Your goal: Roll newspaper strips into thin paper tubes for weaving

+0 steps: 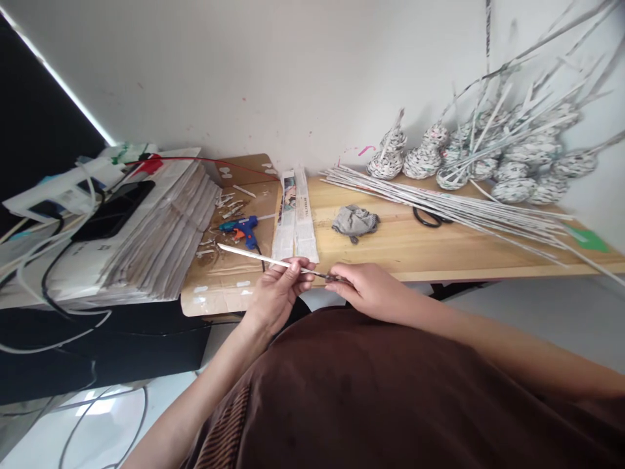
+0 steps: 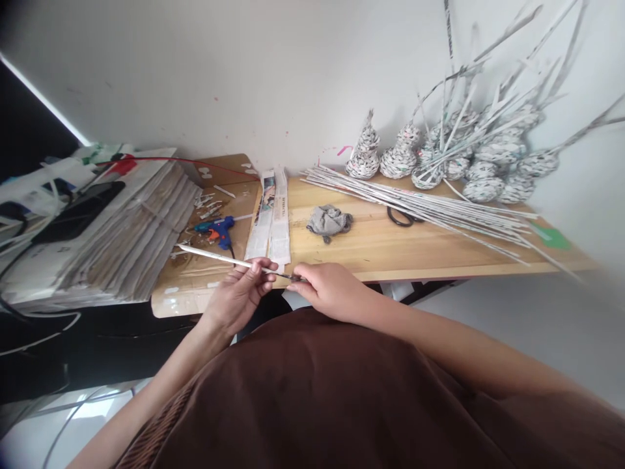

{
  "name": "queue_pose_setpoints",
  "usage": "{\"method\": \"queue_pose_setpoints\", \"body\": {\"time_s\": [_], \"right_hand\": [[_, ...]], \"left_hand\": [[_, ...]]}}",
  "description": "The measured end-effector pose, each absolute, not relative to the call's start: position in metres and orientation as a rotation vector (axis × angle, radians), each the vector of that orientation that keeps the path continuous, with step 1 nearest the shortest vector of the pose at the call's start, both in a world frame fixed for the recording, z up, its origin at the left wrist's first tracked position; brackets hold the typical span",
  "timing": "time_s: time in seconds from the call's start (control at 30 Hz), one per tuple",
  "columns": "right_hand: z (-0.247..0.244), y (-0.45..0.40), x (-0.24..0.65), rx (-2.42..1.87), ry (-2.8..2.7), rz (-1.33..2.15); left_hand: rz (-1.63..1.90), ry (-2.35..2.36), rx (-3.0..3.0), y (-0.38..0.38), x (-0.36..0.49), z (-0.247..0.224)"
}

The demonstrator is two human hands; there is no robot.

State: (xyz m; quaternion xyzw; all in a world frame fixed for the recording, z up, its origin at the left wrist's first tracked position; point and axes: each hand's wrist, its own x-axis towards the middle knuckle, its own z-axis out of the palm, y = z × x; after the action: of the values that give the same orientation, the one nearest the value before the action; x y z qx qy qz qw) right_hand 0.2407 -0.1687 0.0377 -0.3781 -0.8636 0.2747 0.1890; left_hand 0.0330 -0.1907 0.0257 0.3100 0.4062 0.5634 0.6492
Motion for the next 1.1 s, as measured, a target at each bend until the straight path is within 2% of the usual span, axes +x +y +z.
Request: {"method": "queue_pose_setpoints", "body": {"time_s": [0.07, 0.13, 0.17, 0.27, 0.33, 0.5, 0.77, 0.97, 1.03, 1.1], "right_hand": [[0.037, -0.169, 0.245, -1.079, -2.448, 0.648], [0.039, -0.169, 0.251, -1.126, -2.417, 0.680], [0.041, -0.169, 0.254, -1.152, -2.389, 0.818], [0.045, -0.168, 0.258, -1.144, -2.223, 1.557], [0.047, -0.168, 0.257, -1.135, -2.108, 1.788], [0.046, -0.169, 0.246, -1.131, -2.240, 1.199], [0.038, -0.172, 0.239, -1.103, -2.347, 1.011], [0.037, -0.173, 0.241, -1.108, -2.472, 0.670], [0.037, -0.171, 0.243, -1.118, -2.439, 0.809], [0.037, -0.169, 0.246, -1.119, -2.323, 1.256]], "left_hand": [[1.379, 0.933, 0.690, -0.189, 0.031, 0.025], [1.465, 0.948, 0.662, -0.186, 0.026, 0.023], [1.490, 0.953, 0.646, -0.185, 0.023, 0.023], [1.515, 0.953, 0.628, -0.185, 0.021, 0.022], [1.508, 0.949, 0.638, -0.187, 0.023, 0.023], [1.329, 0.952, 0.679, -0.194, 0.037, 0.027], [1.284, 1.005, 0.673, -0.196, 0.040, 0.020], [1.274, 0.924, 0.645, -0.197, 0.040, 0.020], [1.303, 0.896, 0.633, -0.198, 0.040, 0.021], [1.322, 0.880, 0.620, -0.198, 0.039, 0.022]]}}
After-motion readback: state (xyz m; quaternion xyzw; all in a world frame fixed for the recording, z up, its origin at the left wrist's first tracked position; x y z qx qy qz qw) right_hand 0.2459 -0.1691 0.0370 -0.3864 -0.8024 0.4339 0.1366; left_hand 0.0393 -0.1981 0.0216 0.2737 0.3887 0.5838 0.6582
